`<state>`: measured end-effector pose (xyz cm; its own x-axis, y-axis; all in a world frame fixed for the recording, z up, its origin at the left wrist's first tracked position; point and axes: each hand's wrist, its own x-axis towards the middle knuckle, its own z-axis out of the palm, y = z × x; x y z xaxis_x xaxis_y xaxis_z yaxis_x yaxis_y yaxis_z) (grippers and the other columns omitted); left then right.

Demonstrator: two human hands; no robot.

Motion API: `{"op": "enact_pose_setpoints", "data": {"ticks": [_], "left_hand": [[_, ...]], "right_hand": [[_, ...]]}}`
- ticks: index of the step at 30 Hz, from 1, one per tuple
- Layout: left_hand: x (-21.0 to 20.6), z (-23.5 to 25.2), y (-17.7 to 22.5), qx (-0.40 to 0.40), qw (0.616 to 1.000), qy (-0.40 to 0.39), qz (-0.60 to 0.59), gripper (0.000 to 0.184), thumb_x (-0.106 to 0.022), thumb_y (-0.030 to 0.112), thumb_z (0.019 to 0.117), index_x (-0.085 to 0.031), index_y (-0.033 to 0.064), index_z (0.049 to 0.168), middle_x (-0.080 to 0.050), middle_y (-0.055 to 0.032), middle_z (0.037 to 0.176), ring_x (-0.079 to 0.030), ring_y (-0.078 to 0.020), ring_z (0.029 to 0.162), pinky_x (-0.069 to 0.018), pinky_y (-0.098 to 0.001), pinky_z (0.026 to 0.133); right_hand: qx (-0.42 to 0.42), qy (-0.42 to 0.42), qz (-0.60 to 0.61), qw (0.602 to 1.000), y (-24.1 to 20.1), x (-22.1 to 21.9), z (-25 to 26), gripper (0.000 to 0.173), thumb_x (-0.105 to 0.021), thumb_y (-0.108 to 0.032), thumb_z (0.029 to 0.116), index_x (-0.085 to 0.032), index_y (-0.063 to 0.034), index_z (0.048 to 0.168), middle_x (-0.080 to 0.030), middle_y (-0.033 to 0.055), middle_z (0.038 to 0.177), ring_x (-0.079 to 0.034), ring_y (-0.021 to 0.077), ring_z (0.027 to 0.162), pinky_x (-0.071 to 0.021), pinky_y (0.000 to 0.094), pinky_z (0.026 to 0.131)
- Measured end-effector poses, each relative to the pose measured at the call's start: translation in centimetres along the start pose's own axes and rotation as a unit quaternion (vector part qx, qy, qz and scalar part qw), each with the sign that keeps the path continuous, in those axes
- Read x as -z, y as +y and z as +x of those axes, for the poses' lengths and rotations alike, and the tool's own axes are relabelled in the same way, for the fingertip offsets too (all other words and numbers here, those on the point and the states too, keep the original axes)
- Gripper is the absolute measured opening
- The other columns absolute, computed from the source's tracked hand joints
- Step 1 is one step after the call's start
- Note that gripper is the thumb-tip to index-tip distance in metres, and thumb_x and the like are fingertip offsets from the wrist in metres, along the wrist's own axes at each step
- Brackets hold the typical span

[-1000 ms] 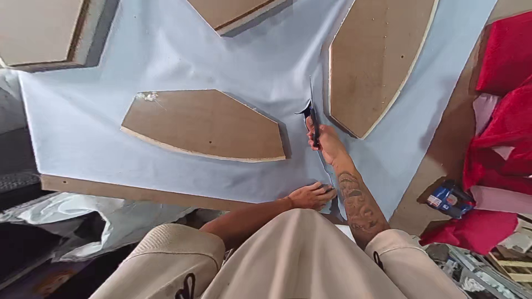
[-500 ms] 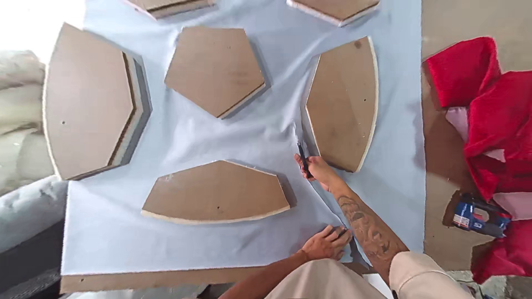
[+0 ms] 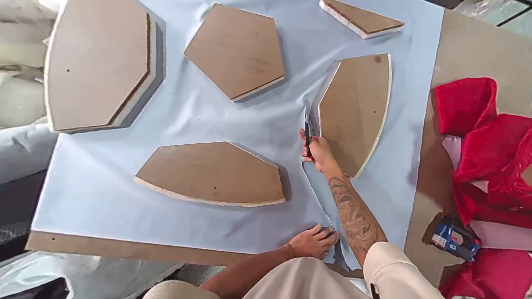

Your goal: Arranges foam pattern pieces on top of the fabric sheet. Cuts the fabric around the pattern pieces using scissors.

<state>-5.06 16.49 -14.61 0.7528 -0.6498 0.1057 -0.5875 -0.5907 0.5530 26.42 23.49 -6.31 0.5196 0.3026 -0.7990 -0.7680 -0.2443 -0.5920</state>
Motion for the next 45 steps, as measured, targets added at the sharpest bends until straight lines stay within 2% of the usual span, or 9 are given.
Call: {"op": "enact_pose_setpoints", "data": {"ticks": [5, 10, 14, 20, 24, 27, 32, 39, 45], "left_hand": [[-0.5, 0.1, 0.1, -0.004, 1.0, 0.007, -0.006, 0.049, -0.039, 0.039, 0.1086, -0.052, 0.0152, 0.149, -0.046, -0.0002, 0.16, -0.04, -0.0205, 0.149, -0.0376, -0.0416, 0.116], [-0.4, 0.0, -0.1, -0.006, 1.0, 0.016, 0.001, 0.048, -0.038, 0.04, 0.1087, -0.055, 0.0173, 0.147, -0.047, 0.0018, 0.159, -0.04, -0.0194, 0.148, -0.0374, -0.0413, 0.115], [0.2, 0.1, 0.1, -0.005, 1.0, 0.005, 0.005, 0.046, -0.039, 0.041, 0.1088, -0.06, 0.0179, 0.142, -0.049, 0.0026, 0.157, -0.042, -0.0191, 0.147, -0.0386, -0.0413, 0.115], [0.2, 0.0, 0.0, -0.005, 1.0, 0.009, 0.023, 0.043, -0.04, 0.042, 0.1073, -0.063, 0.0219, 0.138, -0.052, 0.0055, 0.154, -0.044, -0.0174, 0.145, -0.0382, -0.0395, 0.114], [1.3, 0.3, 0.0, -0.019, 0.998, 0.019, 0.051, 0.04, -0.04, 0.039, 0.1074, -0.067, 0.0221, 0.131, -0.056, 0.005, 0.151, -0.048, -0.0192, 0.141, -0.0413, -0.0407, 0.11], [1.4, 0.1, -0.1, -0.026, 0.997, 0.038, 0.055, 0.038, -0.042, 0.039, 0.1066, -0.069, 0.022, 0.127, -0.058, 0.0044, 0.149, -0.051, -0.0196, 0.139, -0.0422, -0.0403, 0.108], [2.7, 0.4, -0.1, -0.015, 0.999, 0.033, 0.031, 0.038, -0.043, 0.035, 0.1073, -0.07, 0.0185, 0.128, -0.062, 0.0025, 0.145, -0.054, -0.0205, 0.137, -0.0444, -0.0418, 0.109], [2.2, 0.2, -0.1, -0.018, 0.998, 0.041, 0.042, 0.041, -0.038, 0.037, 0.1088, -0.066, 0.0198, 0.134, -0.054, 0.0049, 0.153, -0.045, -0.0195, 0.144, -0.0404, -0.041, 0.113], [2.5, 0.2, -0.2, -0.018, 0.999, 0.04, 0.028, 0.041, -0.038, 0.035, 0.1092, -0.066, 0.0189, 0.134, -0.052, 0.0033, 0.155, -0.045, -0.0204, 0.144, -0.0406, -0.042, 0.112]], "right_hand": [[-0.016, -0.001, -0.029, 0.999, -1.8, -0.1, 1.6, 0.055, -0.053, -0.064, 0.0994, -0.058, -0.0099, 0.089, -0.056, 0.0012, 0.071, -0.055, 0.0119, 0.055, -0.0449, 0.0255, 0.047], [0.021, 0.019, -0.017, 0.999, -2.1, -0.3, 1.8, 0.045, -0.06, -0.05, 0.1016, -0.059, -0.0055, 0.099, -0.055, 0.0011, 0.066, -0.054, 0.0099, 0.049, -0.0473, 0.0238, 0.045], [0.009, 0.011, -0.022, 1.0, -3.1, -0.9, 3.0, 0.058, -0.053, -0.067, 0.0975, -0.057, -0.0121, 0.082, -0.05, -0.0015, 0.063, -0.048, 0.0097, 0.049, -0.0411, 0.0238, 0.045], [0.031, 0.054, -0.029, 0.998, -3.5, -1.5, 3.9, 0.058, -0.061, -0.066, 0.0944, -0.063, -0.0082, 0.09, -0.058, 0.0009, 0.064, -0.054, 0.0094, 0.049, -0.0426, 0.023, 0.044], [0.007, 0.072, -0.044, 0.996, -5.9, -2.0, 5.0, 0.066, -0.058, -0.078, 0.088, -0.06, -0.0124, 0.095, -0.047, -0.0019, 0.063, -0.045, 0.0097, 0.047, -0.0402, 0.0257, 0.045], [0.027, 0.095, -0.062, 0.993, -6.6, -2.7, 4.7, 0.067, -0.06, -0.075, 0.0896, -0.062, -0.0087, 0.103, -0.053, 0.0013, 0.067, -0.051, 0.0118, 0.05, -0.0464, 0.028, 0.049], [0.019, 0.078, 0.003, 0.997, -8.0, -3.0, 6.7, 0.064, -0.056, -0.076, 0.0904, -0.057, -0.0124, 0.086, -0.05, -0.0008, 0.061, -0.048, 0.0117, 0.045, -0.0428, 0.0289, 0.043], [0.031, 0.079, 0.0, 0.996, -9.9, -2.6, 7.5, 0.06, -0.059, -0.071, 0.0922, -0.059, -0.0109, 0.093, -0.051, -0.0004, 0.064, -0.048, 0.0102, 0.045, -0.0433, 0.0255, 0.043], [0.054, 0.08, 0.047, 0.994, -12.3, -3.0, 9.0, 0.059, -0.06, -0.07, 0.0915, -0.057, -0.0116, 0.087, -0.047, -0.0018, 0.059, -0.044, 0.0086, 0.042, -0.0403, 0.0241, 0.039]]}}
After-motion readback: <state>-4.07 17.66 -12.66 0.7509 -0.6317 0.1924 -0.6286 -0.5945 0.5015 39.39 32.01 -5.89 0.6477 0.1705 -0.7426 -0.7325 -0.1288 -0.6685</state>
